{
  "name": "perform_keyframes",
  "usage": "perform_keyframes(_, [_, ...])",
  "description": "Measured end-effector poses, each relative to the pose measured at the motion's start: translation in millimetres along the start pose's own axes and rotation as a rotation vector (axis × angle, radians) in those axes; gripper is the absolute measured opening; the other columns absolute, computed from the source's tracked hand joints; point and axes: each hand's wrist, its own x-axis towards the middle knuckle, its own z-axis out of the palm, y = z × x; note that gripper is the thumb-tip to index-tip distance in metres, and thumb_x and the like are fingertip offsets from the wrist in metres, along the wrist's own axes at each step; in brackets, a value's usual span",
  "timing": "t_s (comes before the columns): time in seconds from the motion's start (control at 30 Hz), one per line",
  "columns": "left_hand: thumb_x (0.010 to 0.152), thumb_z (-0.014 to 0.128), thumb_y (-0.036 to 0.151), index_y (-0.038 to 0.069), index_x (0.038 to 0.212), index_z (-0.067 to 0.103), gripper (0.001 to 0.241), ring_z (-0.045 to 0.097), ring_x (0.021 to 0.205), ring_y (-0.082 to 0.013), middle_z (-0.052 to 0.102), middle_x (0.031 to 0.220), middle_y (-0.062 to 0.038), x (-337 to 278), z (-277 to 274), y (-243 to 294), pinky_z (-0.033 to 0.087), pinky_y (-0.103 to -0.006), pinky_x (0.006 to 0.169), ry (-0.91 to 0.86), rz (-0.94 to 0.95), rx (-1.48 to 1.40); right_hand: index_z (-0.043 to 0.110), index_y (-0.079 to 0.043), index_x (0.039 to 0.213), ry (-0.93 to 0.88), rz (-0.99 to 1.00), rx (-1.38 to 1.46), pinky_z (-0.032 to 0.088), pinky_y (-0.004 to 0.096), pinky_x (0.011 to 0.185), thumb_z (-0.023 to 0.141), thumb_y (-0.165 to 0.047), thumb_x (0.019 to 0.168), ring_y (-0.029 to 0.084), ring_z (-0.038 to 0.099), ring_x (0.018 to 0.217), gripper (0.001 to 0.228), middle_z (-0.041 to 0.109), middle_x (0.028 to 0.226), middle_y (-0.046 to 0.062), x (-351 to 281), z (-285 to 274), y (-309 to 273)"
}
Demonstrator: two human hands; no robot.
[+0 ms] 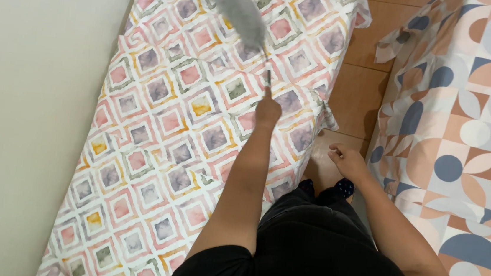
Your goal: The person uses a feather duster to clean the inside of a wooden wardrobe, the floor, and the surfaces of two beds. They move around the room to reach different areas, including the door and a small stool.
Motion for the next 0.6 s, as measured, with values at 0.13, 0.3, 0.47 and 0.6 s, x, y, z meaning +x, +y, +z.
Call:
perform_keyframes(0.13, [0.095, 0.041, 0.011, 0.009, 0.157, 0.031, 0.062, 0.068, 0.105, -0.0420, 0.066, 0.122, -0.026, -48.9, 13.8, 41.0, 0.054, -0.0522, 0.089, -0.153, 0.100, 0.083, 0.070, -0.006, 0.123, 0.015, 0.038, 0.001, 0.056, 0.042, 0.086, 0.066, -0.032, 0.094, 0.034, 0.072, 0.096, 0.039, 0.075, 0.108, 0.020, -2.6, 0.7, 5.2])
perform_keyframes(0.3, [0.092, 0.045, 0.009, 0.004, 0.157, 0.033, 0.066, 0.071, 0.099, -0.0404, 0.073, 0.105, -0.025, -81.9, -2.4, 80.5, 0.056, -0.0501, 0.087, -0.199, 0.277, 0.124, 0.071, -0.005, 0.122, 0.014, 0.044, 0.008, 0.055, 0.041, 0.084, 0.066, -0.032, 0.095, 0.032, 0.072, 0.093, 0.039, 0.075, 0.106, 0.019, 1.7, 1.1, 1.6])
perform_keyframes(0.47, [0.088, 0.048, 0.005, 0.008, 0.158, 0.035, 0.071, 0.072, 0.093, -0.0407, 0.073, 0.099, -0.025, -108.9, -38.7, 90.0, 0.056, -0.0524, 0.083, -0.177, 0.314, 0.093, 0.070, -0.004, 0.122, -0.023, 0.027, 0.074, 0.055, 0.038, 0.078, 0.065, -0.032, 0.096, 0.027, 0.070, 0.084, 0.038, 0.075, 0.099, 0.016, 17.7, 6.8, -5.4])
perform_keyframes(0.6, [0.087, 0.054, 0.006, 0.019, 0.158, 0.039, 0.074, 0.071, 0.087, -0.0420, 0.072, 0.091, -0.027, -119.6, -38.2, 98.8, 0.055, -0.0523, 0.083, -0.154, 0.320, -0.020, 0.070, -0.003, 0.121, -0.087, 0.004, 0.205, 0.054, 0.035, 0.070, 0.064, -0.031, 0.098, 0.021, 0.065, 0.076, 0.037, 0.072, 0.094, 0.012, 23.0, 6.8, -18.4])
